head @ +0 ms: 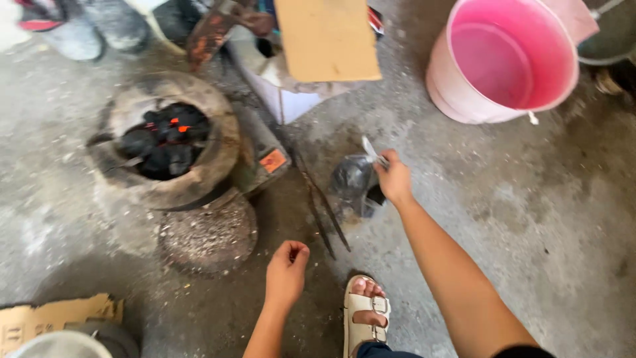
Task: Tending to a charcoal stove by adding charcoal and fanning the fire.
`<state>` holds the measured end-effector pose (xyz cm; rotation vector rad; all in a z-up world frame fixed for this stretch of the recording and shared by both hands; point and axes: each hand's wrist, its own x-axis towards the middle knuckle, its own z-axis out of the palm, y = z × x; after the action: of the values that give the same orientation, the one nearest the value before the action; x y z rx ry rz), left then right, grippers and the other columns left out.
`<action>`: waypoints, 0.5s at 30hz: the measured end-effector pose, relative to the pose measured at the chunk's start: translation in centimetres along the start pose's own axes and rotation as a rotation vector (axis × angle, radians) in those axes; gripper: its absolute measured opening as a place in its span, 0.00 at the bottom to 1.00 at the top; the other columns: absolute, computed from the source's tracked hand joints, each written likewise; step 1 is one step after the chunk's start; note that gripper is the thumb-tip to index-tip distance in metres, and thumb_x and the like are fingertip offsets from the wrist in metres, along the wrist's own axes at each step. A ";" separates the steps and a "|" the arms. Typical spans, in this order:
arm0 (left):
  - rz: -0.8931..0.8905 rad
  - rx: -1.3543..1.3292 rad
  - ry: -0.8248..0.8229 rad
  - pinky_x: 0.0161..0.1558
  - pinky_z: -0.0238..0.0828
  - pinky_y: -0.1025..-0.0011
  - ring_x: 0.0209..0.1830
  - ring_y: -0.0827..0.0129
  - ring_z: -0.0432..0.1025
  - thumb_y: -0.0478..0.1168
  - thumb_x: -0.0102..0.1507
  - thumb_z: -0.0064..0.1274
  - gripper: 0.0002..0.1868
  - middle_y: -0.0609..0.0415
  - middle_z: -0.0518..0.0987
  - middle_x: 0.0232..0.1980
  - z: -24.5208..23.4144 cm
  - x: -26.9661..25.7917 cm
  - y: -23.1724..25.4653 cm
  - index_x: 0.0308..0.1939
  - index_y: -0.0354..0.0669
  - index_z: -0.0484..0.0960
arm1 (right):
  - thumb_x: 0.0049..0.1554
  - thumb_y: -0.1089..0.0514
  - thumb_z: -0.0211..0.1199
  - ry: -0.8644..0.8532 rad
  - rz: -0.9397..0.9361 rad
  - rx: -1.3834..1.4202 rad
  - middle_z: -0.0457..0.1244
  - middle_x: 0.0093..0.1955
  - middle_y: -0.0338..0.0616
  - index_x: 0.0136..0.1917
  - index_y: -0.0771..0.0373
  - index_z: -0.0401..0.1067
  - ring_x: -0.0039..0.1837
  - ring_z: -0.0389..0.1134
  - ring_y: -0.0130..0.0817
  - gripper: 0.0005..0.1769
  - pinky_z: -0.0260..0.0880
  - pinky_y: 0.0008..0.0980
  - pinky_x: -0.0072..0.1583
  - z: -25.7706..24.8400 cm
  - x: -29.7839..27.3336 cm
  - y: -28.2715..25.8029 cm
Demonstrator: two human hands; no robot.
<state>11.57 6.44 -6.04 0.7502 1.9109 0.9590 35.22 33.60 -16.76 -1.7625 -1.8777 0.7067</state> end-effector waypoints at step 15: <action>-0.067 -0.221 -0.152 0.44 0.70 0.71 0.38 0.71 0.72 0.44 0.64 0.56 0.11 0.57 0.79 0.36 -7.3 -1.0 -1.9 0.43 0.41 0.83 | 0.60 0.57 0.65 -0.101 -0.072 0.142 0.71 0.41 0.44 0.60 0.61 0.71 0.37 0.70 0.37 0.16 0.69 0.36 0.41 -12.1 -7.0 -22.6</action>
<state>5.36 2.20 -4.64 0.6076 1.6573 1.0215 26.42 26.26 7.27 -1.5904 -1.8959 0.8936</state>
